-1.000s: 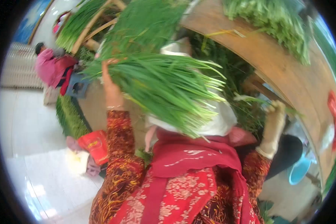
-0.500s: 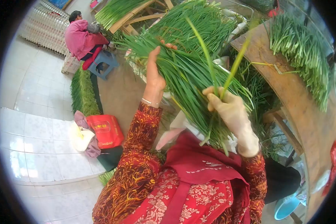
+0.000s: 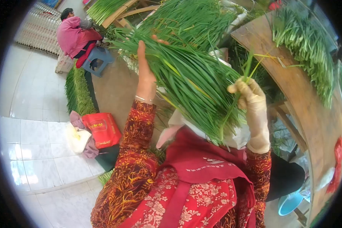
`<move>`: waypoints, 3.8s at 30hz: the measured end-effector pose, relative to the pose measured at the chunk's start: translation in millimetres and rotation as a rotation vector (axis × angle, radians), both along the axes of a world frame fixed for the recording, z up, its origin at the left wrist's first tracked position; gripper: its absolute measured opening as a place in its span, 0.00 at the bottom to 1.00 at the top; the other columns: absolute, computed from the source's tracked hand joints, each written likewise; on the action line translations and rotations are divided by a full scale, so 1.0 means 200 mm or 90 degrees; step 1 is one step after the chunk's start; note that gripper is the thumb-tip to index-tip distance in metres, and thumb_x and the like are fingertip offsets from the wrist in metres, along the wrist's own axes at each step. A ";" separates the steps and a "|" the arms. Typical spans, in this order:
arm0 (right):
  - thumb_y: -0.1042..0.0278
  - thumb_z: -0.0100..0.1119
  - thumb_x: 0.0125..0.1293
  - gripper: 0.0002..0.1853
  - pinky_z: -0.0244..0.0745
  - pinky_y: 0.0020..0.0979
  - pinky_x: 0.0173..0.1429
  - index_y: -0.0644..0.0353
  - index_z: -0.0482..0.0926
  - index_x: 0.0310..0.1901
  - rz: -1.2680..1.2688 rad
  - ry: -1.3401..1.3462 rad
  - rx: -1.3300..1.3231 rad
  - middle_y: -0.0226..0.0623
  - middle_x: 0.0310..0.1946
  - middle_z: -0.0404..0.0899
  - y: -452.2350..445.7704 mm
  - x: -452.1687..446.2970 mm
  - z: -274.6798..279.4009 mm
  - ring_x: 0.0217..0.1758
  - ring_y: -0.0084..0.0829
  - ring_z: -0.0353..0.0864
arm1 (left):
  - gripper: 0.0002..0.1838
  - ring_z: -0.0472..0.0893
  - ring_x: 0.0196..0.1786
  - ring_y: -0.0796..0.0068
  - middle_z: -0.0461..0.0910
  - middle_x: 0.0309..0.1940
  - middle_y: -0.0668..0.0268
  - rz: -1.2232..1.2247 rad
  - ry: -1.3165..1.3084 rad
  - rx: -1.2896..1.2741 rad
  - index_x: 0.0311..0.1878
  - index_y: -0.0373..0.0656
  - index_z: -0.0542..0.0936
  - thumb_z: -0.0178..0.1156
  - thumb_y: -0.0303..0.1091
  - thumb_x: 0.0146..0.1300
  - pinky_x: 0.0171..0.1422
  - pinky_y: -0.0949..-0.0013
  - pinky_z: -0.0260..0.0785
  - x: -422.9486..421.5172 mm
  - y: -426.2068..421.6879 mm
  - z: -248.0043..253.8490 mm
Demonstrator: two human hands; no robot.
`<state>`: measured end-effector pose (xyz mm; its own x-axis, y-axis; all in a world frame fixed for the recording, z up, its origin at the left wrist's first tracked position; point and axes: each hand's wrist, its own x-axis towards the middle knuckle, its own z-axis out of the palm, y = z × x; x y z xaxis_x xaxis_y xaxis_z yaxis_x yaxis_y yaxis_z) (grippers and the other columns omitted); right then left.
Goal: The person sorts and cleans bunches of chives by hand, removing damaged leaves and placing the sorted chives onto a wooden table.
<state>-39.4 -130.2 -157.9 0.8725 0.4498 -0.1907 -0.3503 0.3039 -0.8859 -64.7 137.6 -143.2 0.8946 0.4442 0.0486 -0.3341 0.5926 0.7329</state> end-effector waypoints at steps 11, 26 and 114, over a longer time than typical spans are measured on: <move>0.58 0.55 0.55 0.14 0.70 0.30 0.36 0.54 0.75 0.41 0.107 -0.443 -0.484 0.36 0.28 0.78 0.17 -0.09 -0.06 0.30 0.34 0.77 | 0.19 0.73 0.45 0.67 0.74 0.38 0.63 0.005 0.005 -0.020 0.47 0.41 0.70 0.49 0.44 0.58 0.51 0.64 0.66 0.02 -0.02 0.05; 0.67 0.59 0.56 0.08 0.66 0.18 0.34 0.58 0.75 0.36 0.004 0.036 0.035 0.33 0.28 0.79 -0.02 -0.05 -0.11 0.29 0.17 0.72 | 0.19 0.71 0.47 0.69 0.72 0.39 0.65 0.016 0.035 0.062 0.49 0.45 0.67 0.51 0.46 0.60 0.51 0.64 0.67 -0.03 -0.02 0.02; 0.59 0.49 0.62 0.17 0.56 0.16 0.19 0.62 0.71 0.47 0.059 0.104 -0.060 0.27 0.18 0.74 -0.34 -0.14 -0.11 0.14 0.14 0.63 | 0.13 0.69 0.53 0.69 0.71 0.36 0.70 0.133 0.114 0.140 0.33 0.50 0.69 0.39 0.44 0.66 0.60 0.65 0.58 0.03 -0.02 -0.02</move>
<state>-66.9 -197.6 -180.8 0.7825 0.4996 -0.3717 -0.5145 0.1824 -0.8379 -57.8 134.0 -147.5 0.7883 0.6151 0.0131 -0.2857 0.3471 0.8932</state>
